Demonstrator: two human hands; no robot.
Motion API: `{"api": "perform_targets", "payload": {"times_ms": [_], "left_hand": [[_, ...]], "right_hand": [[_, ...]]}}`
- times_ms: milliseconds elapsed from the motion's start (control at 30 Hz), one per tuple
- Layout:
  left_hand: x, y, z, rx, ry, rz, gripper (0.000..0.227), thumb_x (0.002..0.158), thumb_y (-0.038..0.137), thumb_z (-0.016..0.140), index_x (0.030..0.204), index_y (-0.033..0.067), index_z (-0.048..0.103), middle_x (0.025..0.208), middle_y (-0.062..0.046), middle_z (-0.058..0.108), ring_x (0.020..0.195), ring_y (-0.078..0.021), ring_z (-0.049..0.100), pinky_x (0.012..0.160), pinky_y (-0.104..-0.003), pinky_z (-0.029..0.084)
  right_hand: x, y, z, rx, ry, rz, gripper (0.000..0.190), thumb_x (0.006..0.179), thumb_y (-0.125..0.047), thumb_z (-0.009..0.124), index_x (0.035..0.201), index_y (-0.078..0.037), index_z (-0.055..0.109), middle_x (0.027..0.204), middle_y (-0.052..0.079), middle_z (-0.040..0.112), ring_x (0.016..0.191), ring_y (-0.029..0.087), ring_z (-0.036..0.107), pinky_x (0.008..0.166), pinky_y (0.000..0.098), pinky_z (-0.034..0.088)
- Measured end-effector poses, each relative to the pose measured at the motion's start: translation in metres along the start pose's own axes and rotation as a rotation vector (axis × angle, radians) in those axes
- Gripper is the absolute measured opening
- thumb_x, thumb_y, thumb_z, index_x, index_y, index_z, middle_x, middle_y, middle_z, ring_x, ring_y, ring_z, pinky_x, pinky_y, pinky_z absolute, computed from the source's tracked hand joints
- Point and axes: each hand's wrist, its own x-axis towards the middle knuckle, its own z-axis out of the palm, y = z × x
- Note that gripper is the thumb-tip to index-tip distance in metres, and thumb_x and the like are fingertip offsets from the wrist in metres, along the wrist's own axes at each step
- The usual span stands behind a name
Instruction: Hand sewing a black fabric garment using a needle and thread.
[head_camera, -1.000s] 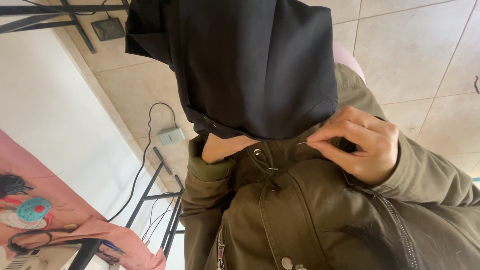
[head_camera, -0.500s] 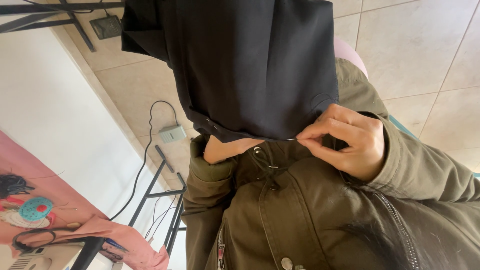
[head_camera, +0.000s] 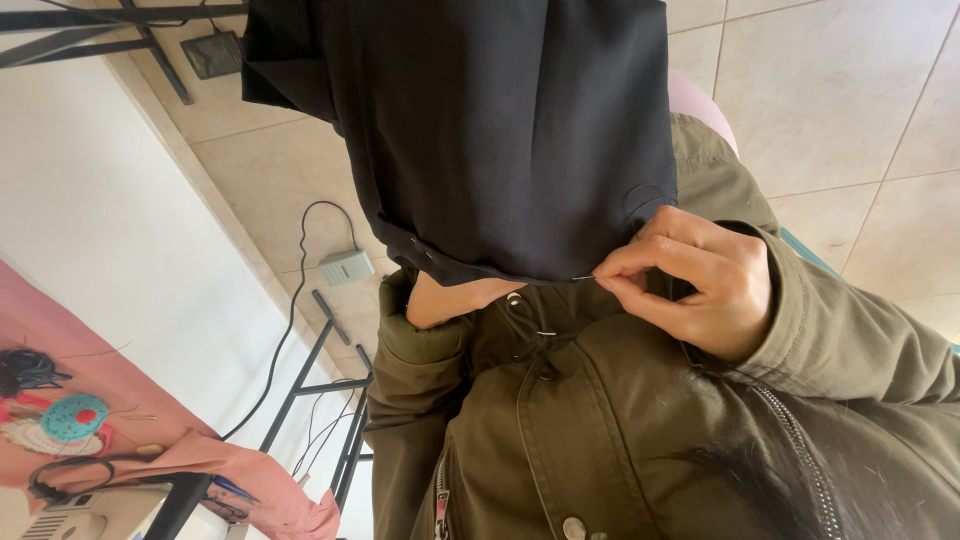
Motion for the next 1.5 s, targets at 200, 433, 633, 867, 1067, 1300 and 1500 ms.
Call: {"api": "perform_targets", "payload": {"times_ms": [200, 433, 633, 867, 1067, 1300, 1500], "left_hand": [[-0.001, -0.001, 0.000, -0.005, -0.003, -0.006, 0.040, 0.093, 0.028, 0.082, 0.130, 0.0145, 0.071, 0.134, -0.006, 0.068, 0.125, -0.0244, 0.067, 0.115, -0.041, 0.050], [-0.001, -0.009, 0.003, -0.012, -0.013, -0.008, 0.040, 0.093, 0.028, 0.082, 0.129, 0.0145, 0.071, 0.134, -0.006, 0.068, 0.125, -0.0244, 0.067, 0.115, -0.041, 0.050], [-0.032, -0.064, 0.017, -0.020, -0.018, -0.014, 0.040, 0.093, 0.028, 0.082, 0.129, 0.0145, 0.071, 0.133, -0.006, 0.068, 0.125, -0.0244, 0.067, 0.115, -0.041, 0.050], [-0.086, -0.117, 0.026, -0.026, -0.023, -0.021, 0.040, 0.093, 0.028, 0.082, 0.128, 0.0145, 0.071, 0.133, -0.006, 0.069, 0.125, -0.0244, 0.067, 0.115, -0.041, 0.050], [-0.085, -0.117, 0.027, -0.033, -0.026, -0.024, 0.040, 0.092, 0.028, 0.082, 0.128, 0.0145, 0.072, 0.133, -0.006, 0.069, 0.125, -0.0244, 0.067, 0.115, -0.041, 0.050], [-0.085, -0.116, 0.029, -0.041, -0.028, -0.032, 0.039, 0.092, 0.028, 0.082, 0.128, 0.0145, 0.072, 0.133, -0.006, 0.069, 0.125, -0.0245, 0.068, 0.115, -0.041, 0.050], [-0.085, -0.116, 0.028, -0.048, -0.029, -0.038, 0.039, 0.092, 0.029, 0.082, 0.127, 0.0146, 0.072, 0.133, -0.006, 0.069, 0.125, -0.0245, 0.068, 0.115, -0.041, 0.050]], "right_hand": [[-0.005, 0.000, -0.001, -0.026, 0.011, 0.002, 0.014, 0.078, 0.000, 0.083, 0.089, -0.004, 0.076, 0.083, 0.004, 0.068, 0.067, 0.011, 0.068, 0.060, 0.0239, 0.056], [0.000, -0.003, 0.000, 0.019, -0.008, -0.002, 0.014, 0.079, 0.000, 0.083, 0.090, -0.004, 0.076, 0.083, 0.004, 0.067, 0.067, 0.011, 0.068, 0.060, 0.0234, 0.056], [-0.001, -0.004, 0.000, 0.010, 0.015, -0.008, 0.015, 0.079, 0.000, 0.083, 0.090, -0.004, 0.076, 0.083, 0.005, 0.067, 0.068, 0.012, 0.068, 0.061, 0.0243, 0.057], [-0.004, 0.000, 0.003, 0.005, 0.016, -0.026, 0.015, 0.078, 0.000, 0.083, 0.090, -0.005, 0.076, 0.082, 0.004, 0.067, 0.066, 0.011, 0.068, 0.059, 0.0242, 0.056], [-0.002, -0.001, 0.004, 0.013, 0.018, -0.015, 0.014, 0.078, 0.000, 0.084, 0.090, -0.004, 0.076, 0.081, 0.004, 0.066, 0.064, 0.010, 0.066, 0.054, 0.0224, 0.054], [0.000, -0.004, 0.001, 0.004, 0.000, -0.005, 0.015, 0.078, 0.000, 0.083, 0.090, -0.004, 0.076, 0.081, 0.003, 0.066, 0.065, 0.010, 0.067, 0.057, 0.0231, 0.055], [-0.005, 0.000, 0.003, 0.002, 0.020, -0.011, 0.015, 0.078, 0.000, 0.083, 0.090, -0.005, 0.076, 0.082, 0.003, 0.067, 0.065, 0.010, 0.067, 0.058, 0.0231, 0.055]]}}
